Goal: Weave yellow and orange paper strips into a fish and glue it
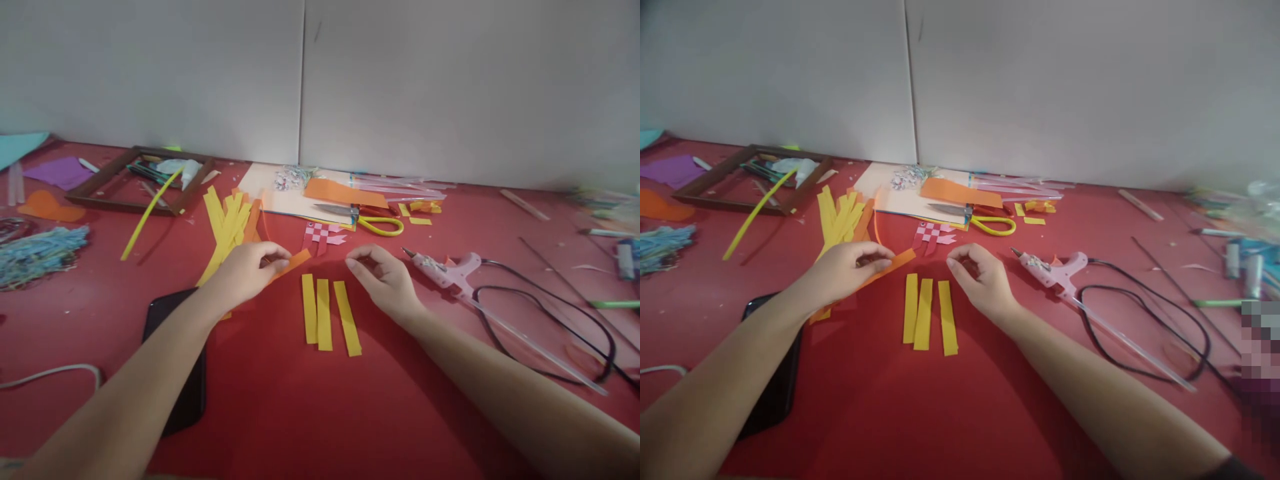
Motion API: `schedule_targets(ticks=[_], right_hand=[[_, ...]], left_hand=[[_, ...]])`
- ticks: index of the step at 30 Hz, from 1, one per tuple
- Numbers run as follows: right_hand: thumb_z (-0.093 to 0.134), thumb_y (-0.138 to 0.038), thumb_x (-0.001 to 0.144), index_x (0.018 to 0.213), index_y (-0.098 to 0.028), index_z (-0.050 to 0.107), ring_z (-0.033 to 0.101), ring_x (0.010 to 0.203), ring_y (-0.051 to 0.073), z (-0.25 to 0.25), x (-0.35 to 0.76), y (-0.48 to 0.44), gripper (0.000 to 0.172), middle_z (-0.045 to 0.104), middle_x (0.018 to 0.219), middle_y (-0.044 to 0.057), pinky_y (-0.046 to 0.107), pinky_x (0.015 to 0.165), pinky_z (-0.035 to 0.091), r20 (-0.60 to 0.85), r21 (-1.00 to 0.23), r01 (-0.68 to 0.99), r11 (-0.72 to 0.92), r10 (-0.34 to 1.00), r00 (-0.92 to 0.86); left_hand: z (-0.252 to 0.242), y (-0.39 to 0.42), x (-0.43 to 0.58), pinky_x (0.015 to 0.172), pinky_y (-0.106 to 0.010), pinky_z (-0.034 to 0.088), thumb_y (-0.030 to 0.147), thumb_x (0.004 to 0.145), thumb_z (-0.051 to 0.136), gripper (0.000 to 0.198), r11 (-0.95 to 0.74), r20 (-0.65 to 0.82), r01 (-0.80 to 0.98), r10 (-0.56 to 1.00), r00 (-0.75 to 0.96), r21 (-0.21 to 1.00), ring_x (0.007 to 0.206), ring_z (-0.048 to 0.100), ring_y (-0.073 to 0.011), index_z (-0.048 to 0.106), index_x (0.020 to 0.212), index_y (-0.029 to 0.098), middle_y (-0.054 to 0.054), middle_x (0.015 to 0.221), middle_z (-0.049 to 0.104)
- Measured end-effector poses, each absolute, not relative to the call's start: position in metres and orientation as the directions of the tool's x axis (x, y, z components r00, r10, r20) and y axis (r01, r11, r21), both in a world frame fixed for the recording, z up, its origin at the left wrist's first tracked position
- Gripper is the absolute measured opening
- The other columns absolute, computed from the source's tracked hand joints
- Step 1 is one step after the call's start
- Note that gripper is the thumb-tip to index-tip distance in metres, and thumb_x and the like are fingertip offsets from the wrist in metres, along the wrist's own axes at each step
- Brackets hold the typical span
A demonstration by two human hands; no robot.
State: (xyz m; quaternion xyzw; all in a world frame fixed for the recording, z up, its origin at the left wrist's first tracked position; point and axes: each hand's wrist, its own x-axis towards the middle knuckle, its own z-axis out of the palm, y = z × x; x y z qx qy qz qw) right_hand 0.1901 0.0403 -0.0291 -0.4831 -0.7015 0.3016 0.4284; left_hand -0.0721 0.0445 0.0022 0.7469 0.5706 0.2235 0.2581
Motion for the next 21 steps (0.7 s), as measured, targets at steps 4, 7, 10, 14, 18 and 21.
schedule_targets(ticks=[4,7,10,14,18,21], right_hand=[[0.058,-0.025,0.091,0.092,-0.022,0.064,0.065,0.086,0.021,-0.025,0.187,0.031,0.007,0.070,0.089,0.006,0.039,0.079,0.054,0.475,-0.598,0.521,0.609,0.793,-0.382],[0.056,-0.020,0.091,0.102,-0.023,0.065,0.064,0.093,0.023,-0.022,0.181,0.024,0.014,0.072,0.094,0.007,0.043,0.086,0.053,0.516,-0.453,0.460,0.763,0.646,-0.562],[0.057,-0.018,0.090,0.110,-0.023,0.064,0.063,0.101,0.024,-0.021,0.175,0.021,0.022,0.073,0.104,0.008,0.044,0.093,0.051,0.515,-0.373,0.420,0.827,0.561,-0.648],[0.056,-0.023,0.091,0.115,-0.022,0.063,0.061,0.110,0.027,-0.023,0.174,0.021,0.025,0.072,0.111,0.009,0.047,0.097,0.048,0.486,-0.324,0.460,0.827,0.563,-0.669],[0.058,-0.033,0.092,0.122,-0.018,0.058,0.058,0.116,0.030,-0.022,0.172,0.020,0.034,0.069,0.113,0.014,0.049,0.097,0.047,0.453,-0.312,0.493,0.812,0.583,-0.674],[0.061,-0.038,0.090,0.127,-0.014,0.053,0.056,0.120,0.032,-0.023,0.168,0.018,0.045,0.066,0.118,0.018,0.050,0.098,0.046,0.422,-0.321,0.509,0.799,0.602,-0.678]], left_hand=[[0.000,0.043,-0.073,0.073,-0.034,0.053,0.041,0.091,0.052,0.028,-0.245,0.010,0.777,0.956,0.295,0.580,0.088,0.071,-0.0234,0.073,0.101,0.025,-0.006,0.104,0.076],[0.003,0.043,-0.077,0.070,-0.032,0.052,0.040,0.088,0.054,0.026,-0.243,-0.029,0.798,0.950,0.310,0.551,0.085,0.071,-0.0234,0.074,0.094,0.024,-0.006,0.098,0.077],[0.006,0.043,-0.079,0.066,-0.030,0.050,0.045,0.086,0.056,0.028,-0.222,-0.083,0.817,0.947,0.311,0.532,0.079,0.071,-0.0227,0.073,0.087,0.023,-0.005,0.089,0.077],[0.010,0.041,-0.079,0.063,-0.030,0.049,0.045,0.084,0.055,0.027,-0.210,-0.148,0.833,0.934,0.326,0.511,0.076,0.071,-0.0228,0.072,0.081,0.024,-0.004,0.086,0.077],[0.013,0.038,-0.078,0.062,-0.029,0.047,0.042,0.083,0.056,0.022,-0.186,-0.206,0.829,0.919,0.337,0.527,0.075,0.070,-0.0219,0.070,0.080,0.024,-0.003,0.086,0.076],[0.013,0.036,-0.077,0.061,-0.028,0.047,0.039,0.082,0.057,0.018,-0.157,-0.235,0.824,0.915,0.329,0.545,0.074,0.069,-0.0207,0.068,0.085,0.025,-0.002,0.085,0.075]])
